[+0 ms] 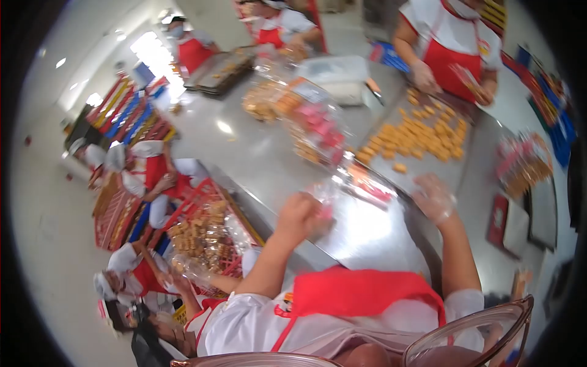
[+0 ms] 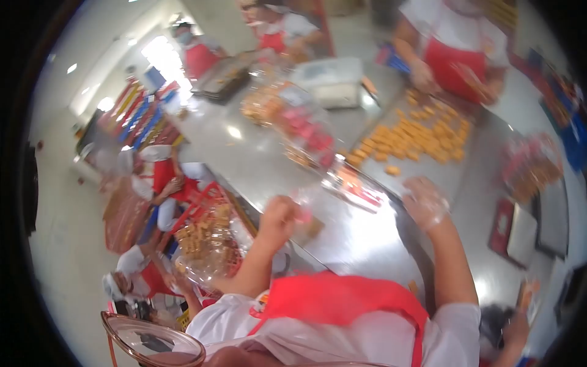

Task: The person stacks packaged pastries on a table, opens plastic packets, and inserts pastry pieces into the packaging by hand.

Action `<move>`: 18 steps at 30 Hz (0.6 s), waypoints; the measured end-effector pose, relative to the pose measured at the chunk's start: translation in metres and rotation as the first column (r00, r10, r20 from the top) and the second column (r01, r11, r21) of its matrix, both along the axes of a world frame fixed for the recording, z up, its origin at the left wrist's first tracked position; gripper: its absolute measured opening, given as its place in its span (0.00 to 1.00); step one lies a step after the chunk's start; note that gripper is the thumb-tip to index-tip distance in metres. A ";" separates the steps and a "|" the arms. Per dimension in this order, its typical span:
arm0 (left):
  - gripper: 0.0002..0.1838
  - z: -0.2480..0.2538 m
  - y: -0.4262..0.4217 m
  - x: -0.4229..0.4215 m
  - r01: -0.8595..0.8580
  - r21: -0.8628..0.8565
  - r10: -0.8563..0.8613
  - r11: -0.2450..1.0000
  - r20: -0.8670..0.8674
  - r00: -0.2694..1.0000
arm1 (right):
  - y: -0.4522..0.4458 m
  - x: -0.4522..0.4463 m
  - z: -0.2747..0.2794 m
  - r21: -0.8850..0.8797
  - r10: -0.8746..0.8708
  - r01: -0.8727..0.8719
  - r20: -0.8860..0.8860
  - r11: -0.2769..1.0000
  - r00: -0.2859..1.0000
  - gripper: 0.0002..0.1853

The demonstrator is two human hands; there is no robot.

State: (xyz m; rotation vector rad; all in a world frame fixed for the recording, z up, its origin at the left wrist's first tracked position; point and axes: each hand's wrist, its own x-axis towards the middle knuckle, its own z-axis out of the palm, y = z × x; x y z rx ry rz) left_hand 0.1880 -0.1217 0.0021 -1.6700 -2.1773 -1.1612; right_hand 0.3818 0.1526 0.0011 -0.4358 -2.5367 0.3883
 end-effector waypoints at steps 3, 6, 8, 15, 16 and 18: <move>0.08 -0.018 -0.001 0.008 0.165 -0.218 -0.151 0.962 0.080 0.985 | -0.023 -0.004 0.061 0.024 0.132 -0.142 0.251 0.990 0.959 0.10; 0.08 -0.071 0.015 0.018 0.230 -0.240 -0.228 0.943 0.037 0.973 | -0.059 -0.006 0.135 0.084 0.350 -0.385 0.273 0.919 0.896 0.10; 0.06 -0.080 0.027 0.030 0.209 -0.244 -0.196 0.947 0.077 0.978 | -0.090 -0.002 0.181 0.157 0.419 -0.452 0.203 0.878 0.885 0.12; 0.07 -0.064 0.031 0.036 0.157 -0.218 -0.134 0.963 0.119 0.984 | -0.153 0.007 0.233 0.426 0.565 -0.519 0.023 0.741 0.825 0.12; 0.08 -0.063 0.030 0.037 0.133 -0.254 -0.096 0.958 0.154 0.983 | -0.157 0.008 0.235 0.455 0.566 -0.513 0.024 0.728 0.824 0.12; 0.09 -0.061 0.028 0.039 0.075 -0.364 0.004 0.928 0.211 0.978 | -0.163 0.010 0.239 0.490 0.563 -0.502 0.027 0.713 0.826 0.12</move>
